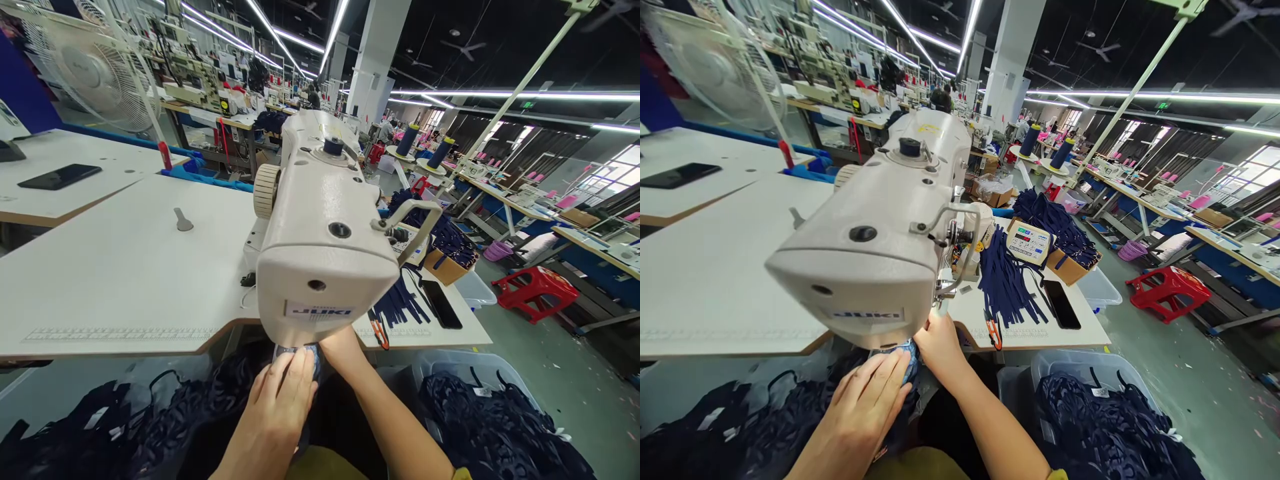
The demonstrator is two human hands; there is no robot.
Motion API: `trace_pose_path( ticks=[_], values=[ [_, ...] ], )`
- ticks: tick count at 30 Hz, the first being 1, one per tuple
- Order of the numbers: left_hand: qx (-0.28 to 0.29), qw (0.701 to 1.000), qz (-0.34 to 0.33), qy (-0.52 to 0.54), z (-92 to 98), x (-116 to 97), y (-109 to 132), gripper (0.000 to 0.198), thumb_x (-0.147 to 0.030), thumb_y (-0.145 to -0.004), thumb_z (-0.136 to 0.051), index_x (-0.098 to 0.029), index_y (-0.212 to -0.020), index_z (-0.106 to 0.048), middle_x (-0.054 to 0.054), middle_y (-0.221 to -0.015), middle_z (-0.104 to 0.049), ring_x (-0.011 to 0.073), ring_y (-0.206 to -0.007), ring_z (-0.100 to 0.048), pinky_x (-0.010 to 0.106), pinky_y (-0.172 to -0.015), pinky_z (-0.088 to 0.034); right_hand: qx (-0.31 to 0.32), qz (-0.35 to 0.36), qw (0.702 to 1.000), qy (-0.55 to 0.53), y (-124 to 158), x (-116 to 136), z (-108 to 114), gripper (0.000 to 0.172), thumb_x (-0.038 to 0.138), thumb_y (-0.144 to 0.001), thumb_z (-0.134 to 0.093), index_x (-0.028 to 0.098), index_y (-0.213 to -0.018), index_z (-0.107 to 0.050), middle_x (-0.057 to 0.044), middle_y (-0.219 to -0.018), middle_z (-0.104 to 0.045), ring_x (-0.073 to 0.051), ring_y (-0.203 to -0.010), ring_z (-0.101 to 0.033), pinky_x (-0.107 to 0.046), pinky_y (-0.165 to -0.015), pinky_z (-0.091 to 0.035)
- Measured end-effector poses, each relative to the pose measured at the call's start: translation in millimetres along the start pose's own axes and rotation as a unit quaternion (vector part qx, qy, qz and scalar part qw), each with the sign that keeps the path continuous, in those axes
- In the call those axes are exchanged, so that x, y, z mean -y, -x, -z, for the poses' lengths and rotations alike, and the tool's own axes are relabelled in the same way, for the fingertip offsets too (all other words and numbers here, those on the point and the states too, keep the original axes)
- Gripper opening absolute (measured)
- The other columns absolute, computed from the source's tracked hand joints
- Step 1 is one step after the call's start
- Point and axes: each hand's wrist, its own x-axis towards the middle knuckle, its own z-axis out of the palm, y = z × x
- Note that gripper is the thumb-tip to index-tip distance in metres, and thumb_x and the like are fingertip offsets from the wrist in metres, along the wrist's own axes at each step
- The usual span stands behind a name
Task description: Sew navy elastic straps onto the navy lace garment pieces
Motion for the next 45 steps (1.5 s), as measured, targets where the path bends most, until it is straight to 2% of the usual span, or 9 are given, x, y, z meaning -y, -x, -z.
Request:
trace_pose_path(
  ticks=[9,16,23,26,29,35,40,45],
  values=[
    [0.024,1.000,-0.008,-0.005,-0.8,0.5,3.3,0.039,-0.021,-0.088,-0.054,-0.012,-0.125,-0.054,0.009,-0.118,-0.065,0.0239,-0.106,-0.056,0.038,-0.092,-0.039,-0.010,0.010,1.000,-0.003,1.2,8.0,0.4,0.017,0.023,-0.082,-0.052,0.021,-0.091,-0.066,-0.002,-0.071,-0.063,-0.021,-0.081,-0.058,-0.033,-0.079,-0.048],
    [-0.001,1.000,-0.006,-0.030,3.3,-2.3,-1.1,0.037,-0.021,-0.086,-0.057,-0.010,-0.121,-0.057,0.011,-0.114,-0.066,0.0234,-0.102,-0.058,0.037,-0.089,-0.041,-0.012,0.016,0.999,0.026,7.8,16.9,-0.6,0.019,0.020,-0.082,-0.051,0.022,-0.090,-0.068,-0.004,-0.080,-0.067,-0.021,-0.082,-0.059,-0.033,-0.081,-0.048],
    [0.009,0.997,-0.046,-0.058,9.3,6.7,-2.1,0.035,-0.029,-0.087,-0.057,-0.010,-0.116,-0.061,0.010,-0.115,-0.066,0.0216,-0.101,-0.060,0.034,-0.090,-0.041,-0.028,0.080,0.996,0.028,5.8,22.7,0.6,0.031,0.020,-0.082,-0.047,0.020,-0.106,-0.066,-0.007,-0.097,-0.069,-0.022,-0.094,-0.061,-0.034,-0.086,-0.046],
    [0.007,0.998,-0.034,-0.060,8.7,8.8,-1.1,0.037,-0.030,-0.086,-0.059,-0.008,-0.115,-0.061,0.010,-0.112,-0.067,0.0216,-0.100,-0.060,0.034,-0.090,-0.042,-0.026,0.078,0.996,0.036,5.5,22.6,1.2,0.034,0.020,-0.080,-0.049,0.020,-0.111,-0.065,-0.008,-0.102,-0.069,-0.023,-0.098,-0.060,-0.034,-0.086,-0.046],
    [0.004,0.998,-0.034,-0.050,8.7,9.2,-1.6,0.035,-0.030,-0.087,-0.059,-0.009,-0.115,-0.061,0.009,-0.112,-0.067,0.0205,-0.100,-0.060,0.034,-0.090,-0.043,-0.021,0.074,0.996,0.049,5.5,20.1,1.3,0.031,0.020,-0.081,-0.048,0.020,-0.107,-0.066,-0.009,-0.105,-0.068,-0.023,-0.098,-0.060,-0.034,-0.085,-0.047],
    [-0.014,0.999,-0.023,-0.021,10.8,6.0,-5.0,0.032,-0.025,-0.086,-0.059,-0.009,-0.114,-0.061,0.009,-0.109,-0.068,0.0200,-0.098,-0.061,0.033,-0.089,-0.044,-0.012,0.040,0.996,0.074,2.0,9.6,0.2,0.019,0.018,-0.082,-0.051,0.020,-0.089,-0.069,-0.005,-0.081,-0.068,-0.020,-0.080,-0.059,-0.032,-0.079,-0.047],
    [-0.025,1.000,-0.018,0.008,10.8,4.1,-4.3,0.030,-0.020,-0.087,-0.058,-0.008,-0.114,-0.061,0.010,-0.108,-0.068,0.0207,-0.099,-0.060,0.034,-0.089,-0.044,-0.031,0.029,0.995,0.085,2.7,6.6,-0.5,0.017,0.015,-0.081,-0.052,0.019,-0.085,-0.068,-0.003,-0.071,-0.065,-0.019,-0.077,-0.059,-0.032,-0.079,-0.047],
    [-0.024,0.999,-0.018,0.024,8.8,4.0,-2.0,0.029,-0.018,-0.088,-0.056,-0.009,-0.115,-0.060,0.009,-0.110,-0.067,0.0211,-0.102,-0.059,0.035,-0.092,-0.043,-0.028,0.055,0.997,0.045,6.9,9.8,2.2,0.016,0.019,-0.082,-0.053,0.019,-0.086,-0.068,0.000,-0.066,-0.063,-0.019,-0.073,-0.059,-0.030,-0.075,-0.048]
  ],
)
